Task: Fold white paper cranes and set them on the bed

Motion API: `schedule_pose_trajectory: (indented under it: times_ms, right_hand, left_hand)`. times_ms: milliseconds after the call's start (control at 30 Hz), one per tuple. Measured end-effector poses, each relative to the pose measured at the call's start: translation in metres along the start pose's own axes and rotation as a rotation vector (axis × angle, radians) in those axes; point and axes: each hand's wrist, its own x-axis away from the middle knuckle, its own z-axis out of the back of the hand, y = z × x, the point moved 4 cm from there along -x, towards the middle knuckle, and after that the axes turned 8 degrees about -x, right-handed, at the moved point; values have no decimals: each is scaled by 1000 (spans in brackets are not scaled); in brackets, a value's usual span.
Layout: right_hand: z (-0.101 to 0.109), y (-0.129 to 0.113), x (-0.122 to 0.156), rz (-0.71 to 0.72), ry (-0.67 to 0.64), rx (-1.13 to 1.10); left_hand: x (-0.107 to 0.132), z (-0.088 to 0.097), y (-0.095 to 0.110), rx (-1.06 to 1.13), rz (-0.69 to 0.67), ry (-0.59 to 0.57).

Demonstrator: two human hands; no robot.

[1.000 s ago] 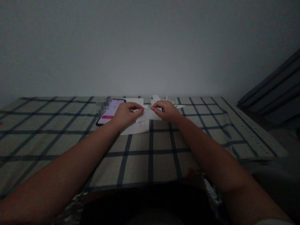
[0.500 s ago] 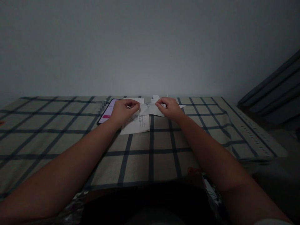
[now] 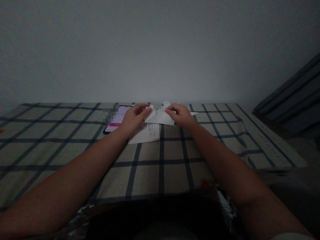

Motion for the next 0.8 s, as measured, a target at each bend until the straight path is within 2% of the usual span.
schedule_pose_trajectory:
  times_ms: [67,133,300,467,600,800]
  right_hand:
    - [-2,1,0,2,-20,-10]
    - [-2,1,0,8,-35,-20]
    - [-4,5,0,-35,-63,-40]
    - [-4,7,-1,-68,-36,-82]
    - [-5,10,-1,-114,-15,-135]
    - [-12,14,3,-179,-68,-271]
  left_hand:
    - [3,-5,-1,15,8,-103]
    - [4,-7,-2,-8,-11,-152]
    - [2,-4,-3,-116,-62,-117]
    - [2,-9,-5,127,63,-162]
    - [2,-11,-9,162,131,-189]
    - [-1,-10,-14,204,156,-166]
